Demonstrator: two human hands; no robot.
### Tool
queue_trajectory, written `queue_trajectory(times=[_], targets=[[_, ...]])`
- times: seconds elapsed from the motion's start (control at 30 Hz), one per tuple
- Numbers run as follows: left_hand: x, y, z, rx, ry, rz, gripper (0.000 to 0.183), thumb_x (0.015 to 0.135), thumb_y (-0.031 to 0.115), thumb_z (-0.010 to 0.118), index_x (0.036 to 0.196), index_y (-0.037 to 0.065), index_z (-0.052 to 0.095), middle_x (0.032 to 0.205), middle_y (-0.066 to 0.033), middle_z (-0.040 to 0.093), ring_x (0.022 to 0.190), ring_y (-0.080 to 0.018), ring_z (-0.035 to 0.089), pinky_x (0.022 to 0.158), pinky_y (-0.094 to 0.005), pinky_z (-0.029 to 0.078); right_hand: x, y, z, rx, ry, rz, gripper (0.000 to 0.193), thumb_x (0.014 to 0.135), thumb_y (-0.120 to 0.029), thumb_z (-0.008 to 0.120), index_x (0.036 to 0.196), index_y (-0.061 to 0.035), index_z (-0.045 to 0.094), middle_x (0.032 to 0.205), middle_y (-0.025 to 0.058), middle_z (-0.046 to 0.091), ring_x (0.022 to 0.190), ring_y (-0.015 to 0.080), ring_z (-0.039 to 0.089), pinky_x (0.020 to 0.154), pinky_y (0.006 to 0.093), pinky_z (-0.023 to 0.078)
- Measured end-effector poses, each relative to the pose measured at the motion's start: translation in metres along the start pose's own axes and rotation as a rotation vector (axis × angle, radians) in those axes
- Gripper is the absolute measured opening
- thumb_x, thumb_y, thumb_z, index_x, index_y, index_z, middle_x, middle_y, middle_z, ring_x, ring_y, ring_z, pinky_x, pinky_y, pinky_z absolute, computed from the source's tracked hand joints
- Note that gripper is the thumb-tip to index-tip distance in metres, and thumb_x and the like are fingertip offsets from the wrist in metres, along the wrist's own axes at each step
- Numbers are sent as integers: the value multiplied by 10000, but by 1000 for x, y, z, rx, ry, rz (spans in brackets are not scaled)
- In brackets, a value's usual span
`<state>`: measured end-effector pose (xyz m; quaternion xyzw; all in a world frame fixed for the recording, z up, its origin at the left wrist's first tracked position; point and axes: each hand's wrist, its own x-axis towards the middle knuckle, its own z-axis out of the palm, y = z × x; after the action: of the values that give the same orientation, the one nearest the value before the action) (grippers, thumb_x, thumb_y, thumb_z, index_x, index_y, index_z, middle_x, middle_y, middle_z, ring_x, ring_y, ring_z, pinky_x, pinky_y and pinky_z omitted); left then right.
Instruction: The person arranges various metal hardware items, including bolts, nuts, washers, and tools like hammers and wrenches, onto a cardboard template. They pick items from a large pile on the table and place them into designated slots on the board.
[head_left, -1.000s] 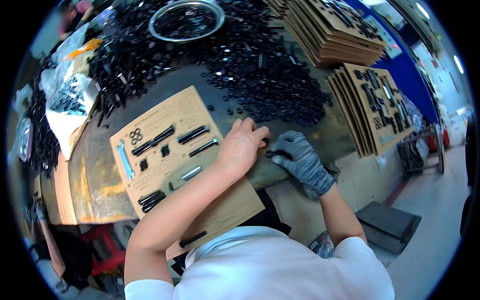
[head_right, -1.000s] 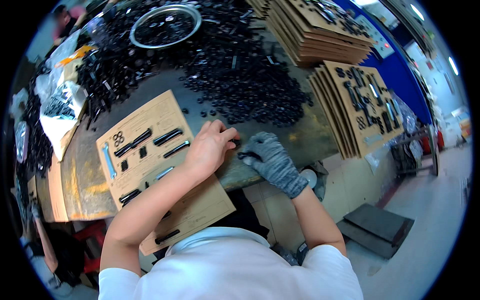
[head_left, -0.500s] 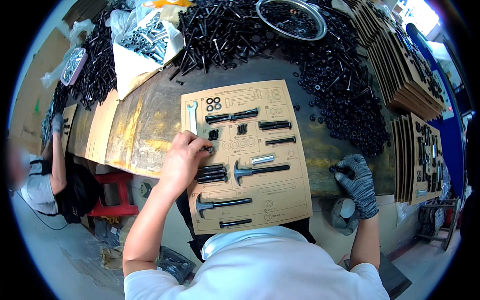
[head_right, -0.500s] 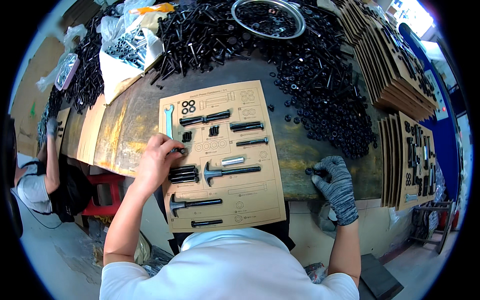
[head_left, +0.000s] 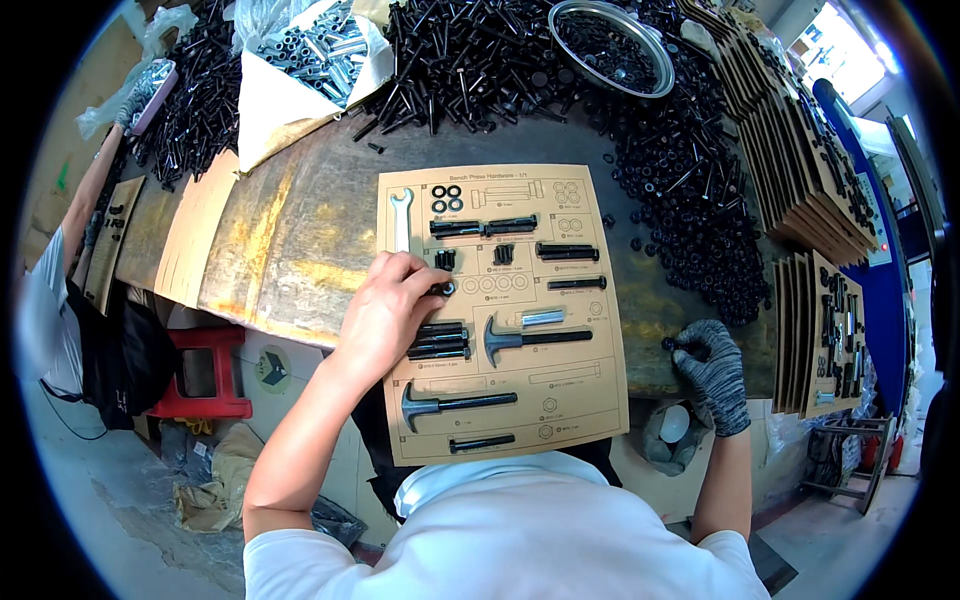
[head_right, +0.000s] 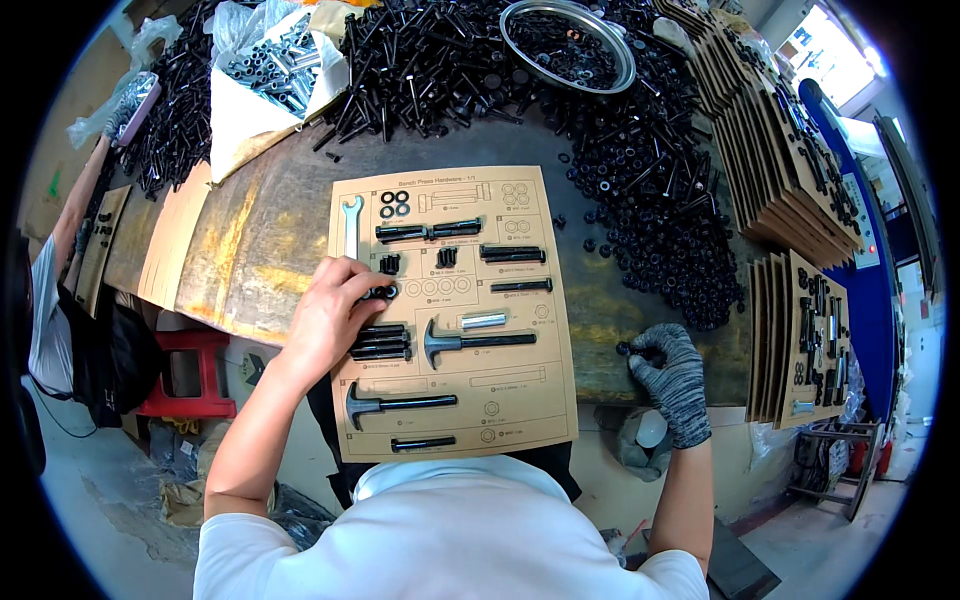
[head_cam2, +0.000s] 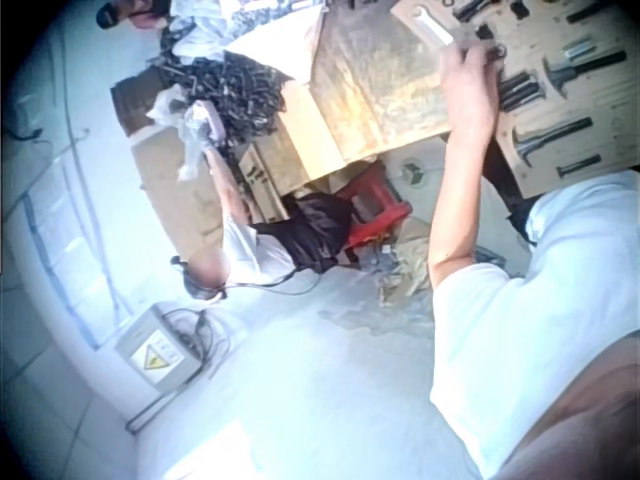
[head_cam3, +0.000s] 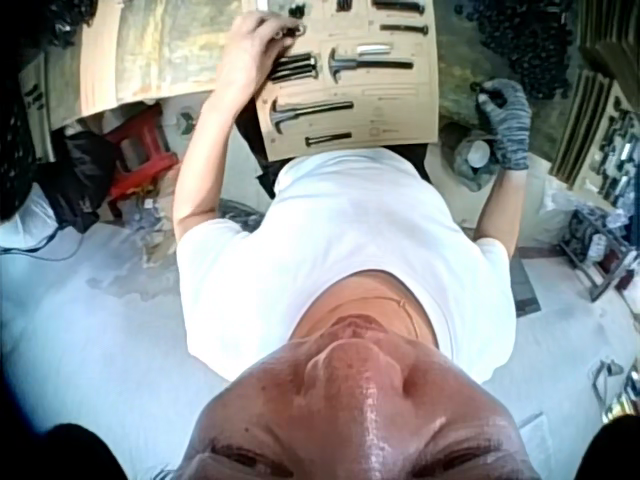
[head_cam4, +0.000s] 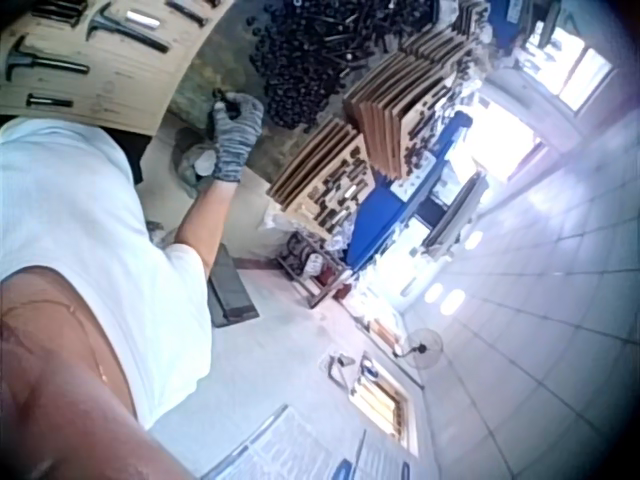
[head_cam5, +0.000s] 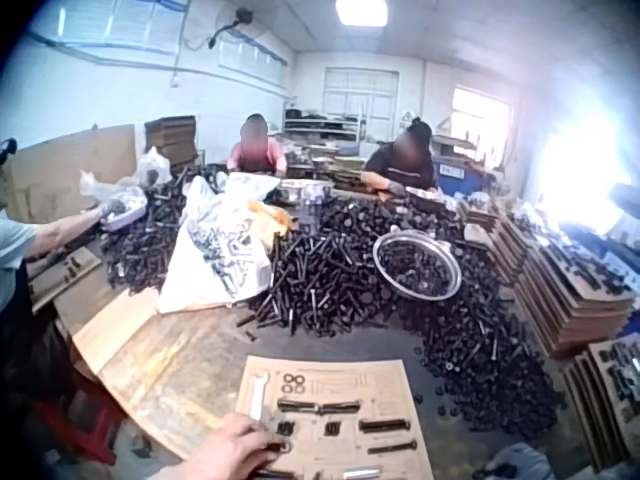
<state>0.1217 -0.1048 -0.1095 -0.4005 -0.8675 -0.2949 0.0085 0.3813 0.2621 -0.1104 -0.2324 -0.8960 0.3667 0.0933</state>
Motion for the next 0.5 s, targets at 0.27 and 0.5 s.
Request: queue_trajectory(times=[0.27,0.5], targets=[[-10,-25,-10,-207,92,-221,321,847,83,768,1153,30,685,1066,-112,606,940,-257,627,833,-355,523,66,-67,-2,10,55,-329,214,777,-42,757,970,-24,667,1058,97,626,975,219,637,881,337,531],[-7,-62,22,-532,488,-442,211,1048,153,567,1204,31,640,923,42,568,735,-27,437,641,-203,376,232,-92,77,-144,-235,-607,206,803,-86,780,987,-60,692,1035,71,621,986,210,642,898,347,556]])
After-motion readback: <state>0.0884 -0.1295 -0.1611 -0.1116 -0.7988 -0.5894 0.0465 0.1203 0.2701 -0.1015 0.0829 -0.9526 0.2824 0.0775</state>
